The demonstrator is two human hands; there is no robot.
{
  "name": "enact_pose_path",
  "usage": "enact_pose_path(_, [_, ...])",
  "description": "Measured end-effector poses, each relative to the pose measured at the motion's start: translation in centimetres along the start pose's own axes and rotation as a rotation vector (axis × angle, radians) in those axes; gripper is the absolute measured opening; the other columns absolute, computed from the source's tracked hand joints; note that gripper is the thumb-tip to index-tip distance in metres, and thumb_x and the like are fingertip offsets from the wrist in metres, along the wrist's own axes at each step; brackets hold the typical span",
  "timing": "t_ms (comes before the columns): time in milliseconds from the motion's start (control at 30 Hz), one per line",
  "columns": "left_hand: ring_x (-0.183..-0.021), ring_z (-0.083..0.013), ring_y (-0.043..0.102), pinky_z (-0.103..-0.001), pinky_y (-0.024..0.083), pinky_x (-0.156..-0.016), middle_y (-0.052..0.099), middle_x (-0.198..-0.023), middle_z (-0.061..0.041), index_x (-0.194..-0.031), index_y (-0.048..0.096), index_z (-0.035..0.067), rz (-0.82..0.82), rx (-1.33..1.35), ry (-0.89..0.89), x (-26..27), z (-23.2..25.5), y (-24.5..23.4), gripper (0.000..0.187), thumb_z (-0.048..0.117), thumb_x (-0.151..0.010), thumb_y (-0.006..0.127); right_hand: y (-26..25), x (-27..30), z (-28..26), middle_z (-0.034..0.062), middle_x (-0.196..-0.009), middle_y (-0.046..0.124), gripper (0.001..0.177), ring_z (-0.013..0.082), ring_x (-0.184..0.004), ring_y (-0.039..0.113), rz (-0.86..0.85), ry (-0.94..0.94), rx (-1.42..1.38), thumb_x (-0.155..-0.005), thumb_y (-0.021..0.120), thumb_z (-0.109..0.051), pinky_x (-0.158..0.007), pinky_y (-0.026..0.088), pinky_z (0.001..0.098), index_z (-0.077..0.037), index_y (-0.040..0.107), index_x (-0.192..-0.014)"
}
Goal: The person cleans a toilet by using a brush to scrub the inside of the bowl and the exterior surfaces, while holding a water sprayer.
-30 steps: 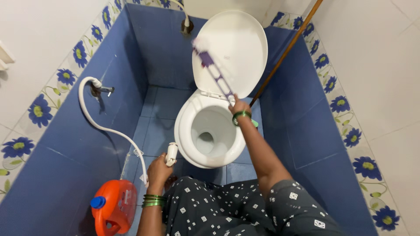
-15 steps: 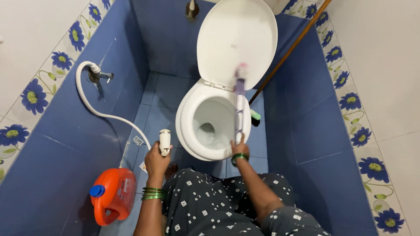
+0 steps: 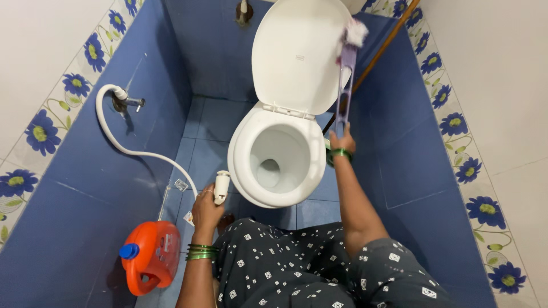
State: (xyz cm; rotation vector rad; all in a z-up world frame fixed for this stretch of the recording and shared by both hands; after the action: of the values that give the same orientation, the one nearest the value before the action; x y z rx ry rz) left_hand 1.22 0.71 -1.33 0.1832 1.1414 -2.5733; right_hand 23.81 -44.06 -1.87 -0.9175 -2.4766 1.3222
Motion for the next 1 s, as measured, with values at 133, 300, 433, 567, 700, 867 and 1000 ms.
enact_pose_path(133, [-0.107,-0.0397,0.066,-0.049,0.053,-0.086,0.071,-0.118,-0.016,-0.124,0.065,0.007,0.0,-0.019,-0.025,-0.1,0.5,-0.4,0.046,0.029,-0.084,0.076,2.0,11.4,5.3,0.0185,-0.073,0.069,0.087,0.0322,-0.059,0.064,-0.178,0.07,0.175,-0.087,0.069,-0.052,-0.053,0.052,0.0478,-0.033,0.03,-0.163])
enact_pose_path(300, [-0.104,-0.0397,0.067,-0.048,0.053,-0.085,0.071,-0.116,-0.016,-0.125,0.064,0.008,0.023,0.003,-0.025,0.4,1.3,-1.1,0.048,0.032,-0.085,0.076,5.1,19.5,5.3,0.018,-0.091,0.075,0.089,0.0337,-0.08,0.072,-0.445,0.1,0.207,-0.086,0.07,-0.054,-0.067,0.058,0.047,-0.038,0.025,-0.161])
enact_pose_path(433, [-0.102,-0.0404,0.067,-0.049,0.053,-0.085,0.072,-0.113,-0.017,-0.127,0.064,0.009,-0.023,-0.033,-0.029,0.1,1.5,-1.0,0.047,0.031,-0.086,0.075,5.6,12.6,1.0,0.0208,-0.108,0.072,0.082,0.0396,-0.098,0.07,-0.455,-0.154,0.354,-0.089,0.067,-0.05,-0.082,0.056,0.0528,-0.043,0.024,-0.158])
enact_pose_path(567, [-0.1,-0.0406,0.067,-0.05,0.053,-0.083,0.072,-0.108,-0.017,-0.128,0.063,0.011,-0.079,-0.075,-0.087,-0.2,0.6,-0.5,0.048,0.032,-0.086,0.074,3.3,3.6,-2.6,0.0207,-0.107,0.073,0.077,0.0394,-0.095,0.072,-0.319,-0.282,0.453,-0.092,0.065,-0.051,-0.081,0.058,0.0527,-0.045,0.027,-0.159])
enact_pose_path(700, [-0.1,-0.0412,0.067,-0.05,0.053,-0.083,0.072,-0.109,-0.017,-0.127,0.063,0.011,-0.057,-0.06,-0.06,0.1,0.1,0.0,0.048,0.031,-0.085,0.074,1.6,2.5,-0.2,0.0216,-0.099,0.073,0.085,0.0406,-0.09,0.072,-0.15,-0.096,0.287,-0.088,0.07,-0.052,-0.079,0.057,0.0514,-0.036,0.027,-0.161])
enact_pose_path(867, [-0.101,-0.0413,0.067,-0.051,0.052,-0.083,0.072,-0.109,-0.017,-0.127,0.062,0.01,-0.068,-0.057,-0.05,0.0,-0.1,0.3,0.05,0.031,-0.084,0.074,3.3,11.9,3.5,0.0227,-0.099,0.073,0.086,0.0404,-0.088,0.073,-0.217,0.18,0.134,-0.087,0.07,-0.05,-0.075,0.058,0.0518,-0.034,0.029,-0.16])
enact_pose_path(1000, [-0.101,-0.0409,0.067,-0.051,0.052,-0.084,0.072,-0.108,-0.017,-0.129,0.063,0.012,-0.083,-0.071,-0.069,0.1,0.2,0.3,0.049,0.032,-0.085,0.074,4.5,17.3,4.6,0.0245,-0.099,0.074,0.086,0.0408,-0.09,0.073,-0.429,0.024,0.287,-0.09,0.065,-0.053,-0.078,0.059,0.0515,-0.038,0.021,-0.163])
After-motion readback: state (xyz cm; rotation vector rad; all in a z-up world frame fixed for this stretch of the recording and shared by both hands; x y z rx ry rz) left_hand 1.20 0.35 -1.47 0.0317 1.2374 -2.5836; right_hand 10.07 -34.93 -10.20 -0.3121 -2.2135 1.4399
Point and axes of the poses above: each hand's wrist, its own x-axis away from the middle knuckle, its own y-axis out of the palm, z = x × y, the point moved 1 cm from there along -x, towards the middle knuckle
